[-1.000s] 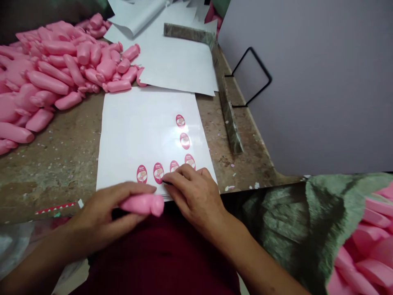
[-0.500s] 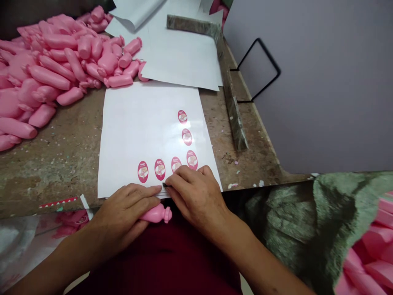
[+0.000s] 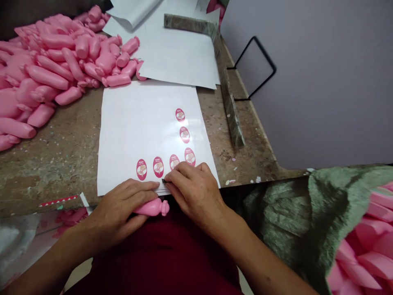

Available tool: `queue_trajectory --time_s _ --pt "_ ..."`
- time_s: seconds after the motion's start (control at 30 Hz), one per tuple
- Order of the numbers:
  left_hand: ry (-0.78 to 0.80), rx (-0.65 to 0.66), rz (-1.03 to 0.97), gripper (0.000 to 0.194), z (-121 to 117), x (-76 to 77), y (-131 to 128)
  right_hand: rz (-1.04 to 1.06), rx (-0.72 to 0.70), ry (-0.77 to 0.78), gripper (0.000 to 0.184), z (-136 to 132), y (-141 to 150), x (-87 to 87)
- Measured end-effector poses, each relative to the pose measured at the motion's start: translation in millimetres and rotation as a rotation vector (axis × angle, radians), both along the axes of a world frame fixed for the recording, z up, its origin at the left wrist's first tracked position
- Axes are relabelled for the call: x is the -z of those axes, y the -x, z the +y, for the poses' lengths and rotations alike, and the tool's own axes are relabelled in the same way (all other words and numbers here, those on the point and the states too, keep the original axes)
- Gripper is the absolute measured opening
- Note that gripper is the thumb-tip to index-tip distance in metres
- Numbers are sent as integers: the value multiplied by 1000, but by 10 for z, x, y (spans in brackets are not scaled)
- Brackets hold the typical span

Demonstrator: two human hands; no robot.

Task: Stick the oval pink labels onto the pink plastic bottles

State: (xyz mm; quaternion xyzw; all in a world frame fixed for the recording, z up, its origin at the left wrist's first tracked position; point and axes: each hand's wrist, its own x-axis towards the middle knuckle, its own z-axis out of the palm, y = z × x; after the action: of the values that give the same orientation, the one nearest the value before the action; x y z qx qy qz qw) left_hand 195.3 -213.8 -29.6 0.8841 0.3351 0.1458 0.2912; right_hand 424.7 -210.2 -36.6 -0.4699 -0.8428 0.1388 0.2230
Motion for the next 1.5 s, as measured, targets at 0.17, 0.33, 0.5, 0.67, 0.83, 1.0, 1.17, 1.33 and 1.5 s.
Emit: queue_trajectory --time_s 0.17,0.33,0.5,0.67,0.83,1.0,1.17,1.33,1.5 --pt "6 -27 -7 25 8 -27 9 -18 -9 -29 19 12 16 18" --pt "26 -11 -5 26 11 -33 10 -31 -11 -49 21 16 29 48" --pt "33 -5 2 26 17 -44 11 -38 -24 -75 22 24 64 66" --pt "41 -13 -13 26 31 -48 10 18 -32 6 18 36 48 33" --pt "20 -7 -5 25 17 -45 13 10 -28 -24 15 44 -15 8" --pt "14 0 -9 26 14 -37 9 -19 -64 -46 15 79 -10 -3" --pt "19 5 -13 26 25 -31 13 -20 -62 -66 17 94 16 24" --pt "20 6 -20 29 17 -24 38 -2 -68 -51 17 88 20 65" --pt "-12 9 -31 26 24 -32 28 101 -64 51 12 93 -18 45"
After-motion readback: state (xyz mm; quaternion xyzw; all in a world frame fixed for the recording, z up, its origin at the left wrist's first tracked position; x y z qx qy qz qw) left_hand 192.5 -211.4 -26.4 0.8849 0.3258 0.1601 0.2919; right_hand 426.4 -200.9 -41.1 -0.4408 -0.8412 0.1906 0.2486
